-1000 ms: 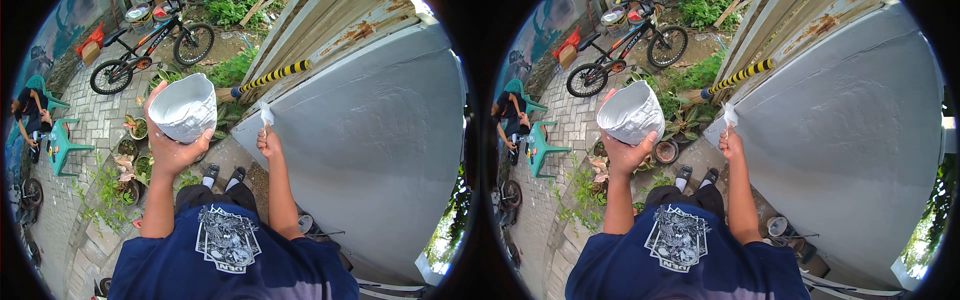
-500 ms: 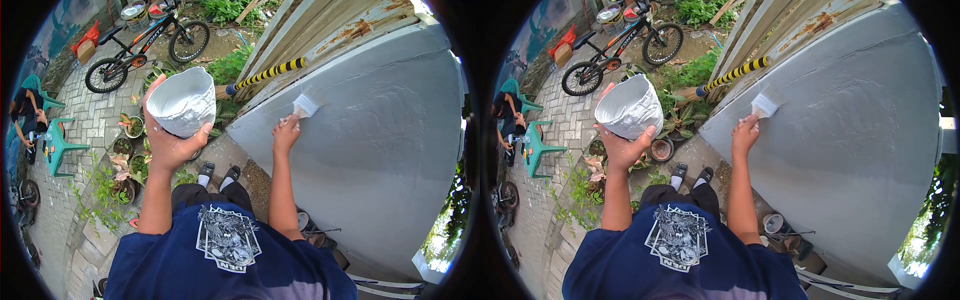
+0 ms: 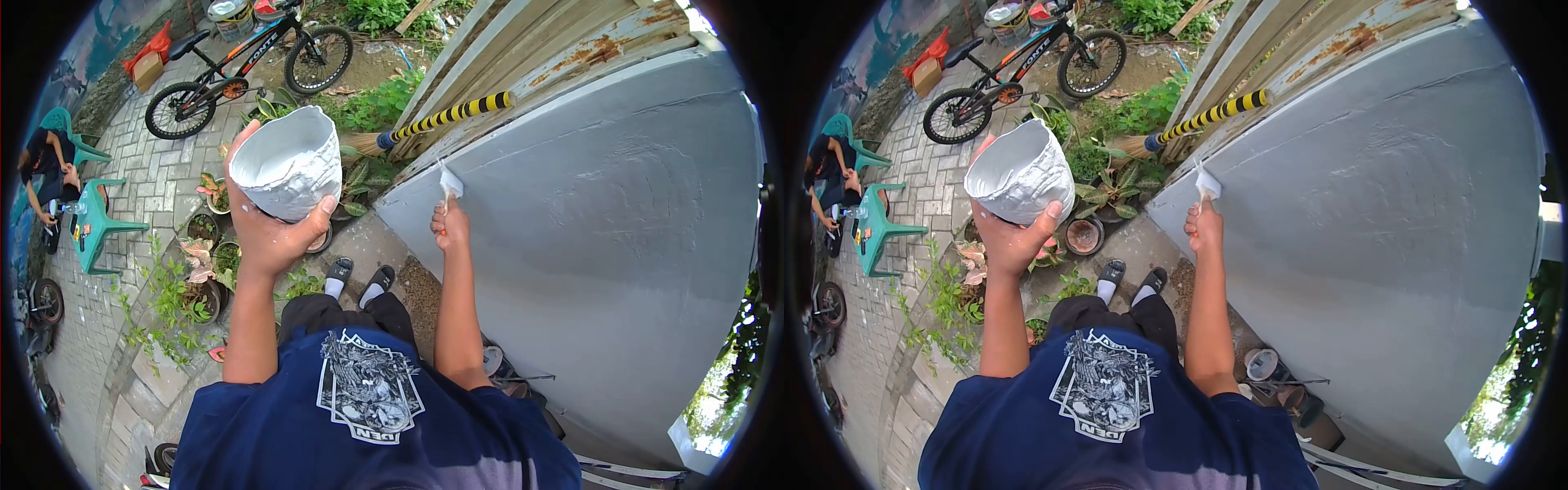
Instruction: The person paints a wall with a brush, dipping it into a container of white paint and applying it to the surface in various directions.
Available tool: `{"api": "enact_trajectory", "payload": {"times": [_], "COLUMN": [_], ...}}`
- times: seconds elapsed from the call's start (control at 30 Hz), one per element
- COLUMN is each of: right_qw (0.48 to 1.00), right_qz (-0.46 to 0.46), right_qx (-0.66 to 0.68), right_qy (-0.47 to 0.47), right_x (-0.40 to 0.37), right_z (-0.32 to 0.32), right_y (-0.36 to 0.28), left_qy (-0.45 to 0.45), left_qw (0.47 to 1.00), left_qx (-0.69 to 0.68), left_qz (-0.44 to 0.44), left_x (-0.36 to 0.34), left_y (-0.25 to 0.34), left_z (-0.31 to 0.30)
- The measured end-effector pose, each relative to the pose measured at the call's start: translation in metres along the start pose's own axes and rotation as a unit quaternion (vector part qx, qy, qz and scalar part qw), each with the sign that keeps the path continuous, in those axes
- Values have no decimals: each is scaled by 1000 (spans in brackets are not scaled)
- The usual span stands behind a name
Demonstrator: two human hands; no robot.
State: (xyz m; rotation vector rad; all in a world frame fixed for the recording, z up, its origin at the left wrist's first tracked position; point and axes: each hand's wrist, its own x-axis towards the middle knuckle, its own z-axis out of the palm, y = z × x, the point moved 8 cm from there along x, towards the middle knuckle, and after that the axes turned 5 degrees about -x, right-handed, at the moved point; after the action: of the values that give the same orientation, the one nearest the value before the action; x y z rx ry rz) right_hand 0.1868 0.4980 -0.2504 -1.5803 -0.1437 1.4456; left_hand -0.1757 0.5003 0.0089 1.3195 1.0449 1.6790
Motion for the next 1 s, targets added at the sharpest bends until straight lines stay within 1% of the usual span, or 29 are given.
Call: {"api": "enact_trajectory", "payload": {"times": [0.07,0.17,0.23,0.3,0.33,0.4,0.43,0.5,0.57,0.63,0.7,0.73,0.77,0.8,0.83,0.9,0.97,1.0], "right_qw": [996,978,944,893,893,885,913,939,943,952,970,970,983,974,974,991,997,996], "right_qz": [-86,-206,-329,-449,-449,-460,-401,-340,-310,-217,-46,-46,84,210,207,73,-47,-68], "right_qx": [15,24,0,34,34,78,72,12,-93,-194,-213,-213,-149,-81,-81,-108,-66,-50], "right_qy": [8,14,4,12,16,16,4,46,82,93,107,104,70,37,39,15,-1,1], "right_x": [-63,-137,-180,-215,-212,-198,-171,-94,-38,1,58,79,96,96,82,49,6,-20], "right_z": [9,20,24,25,25,27,37,34,26,19,-16,-30,-44,-48,-44,-23,-4,3], "right_y": [-47,-101,-142,-183,-185,-193,-175,-120,-63,-6,71,90,128,155,141,85,11,-13], "left_qy": [0,-5,-5,-7,-5,-2,-7,-12,-11,-13,-11,-13,-16,-16,-11,-4,-4,-8], "left_qw": [1000,1000,1000,1000,1000,999,1000,1000,1000,1000,999,1000,1000,1000,1000,1000,1000,1000], "left_qx": [-27,-7,-10,-17,-29,-41,-25,-8,-14,-24,-35,-26,-18,-18,-22,-28,-18,-20], "left_qz": [-3,19,20,16,6,0,4,7,5,-1,-1,-2,-3,-2,-7,-12,-9,-8], "left_x": [3,7,8,5,4,5,5,4,4,5,5,3,2,0,0,1,3,4], "left_y": [-1,2,1,0,-1,-3,-5,-8,-10,-5,-4,-5,-5,-4,-3,-4,-5,-6], "left_z": [3,4,4,7,9,11,11,12,14,15,14,12,10,8,7,8,7,8]}}
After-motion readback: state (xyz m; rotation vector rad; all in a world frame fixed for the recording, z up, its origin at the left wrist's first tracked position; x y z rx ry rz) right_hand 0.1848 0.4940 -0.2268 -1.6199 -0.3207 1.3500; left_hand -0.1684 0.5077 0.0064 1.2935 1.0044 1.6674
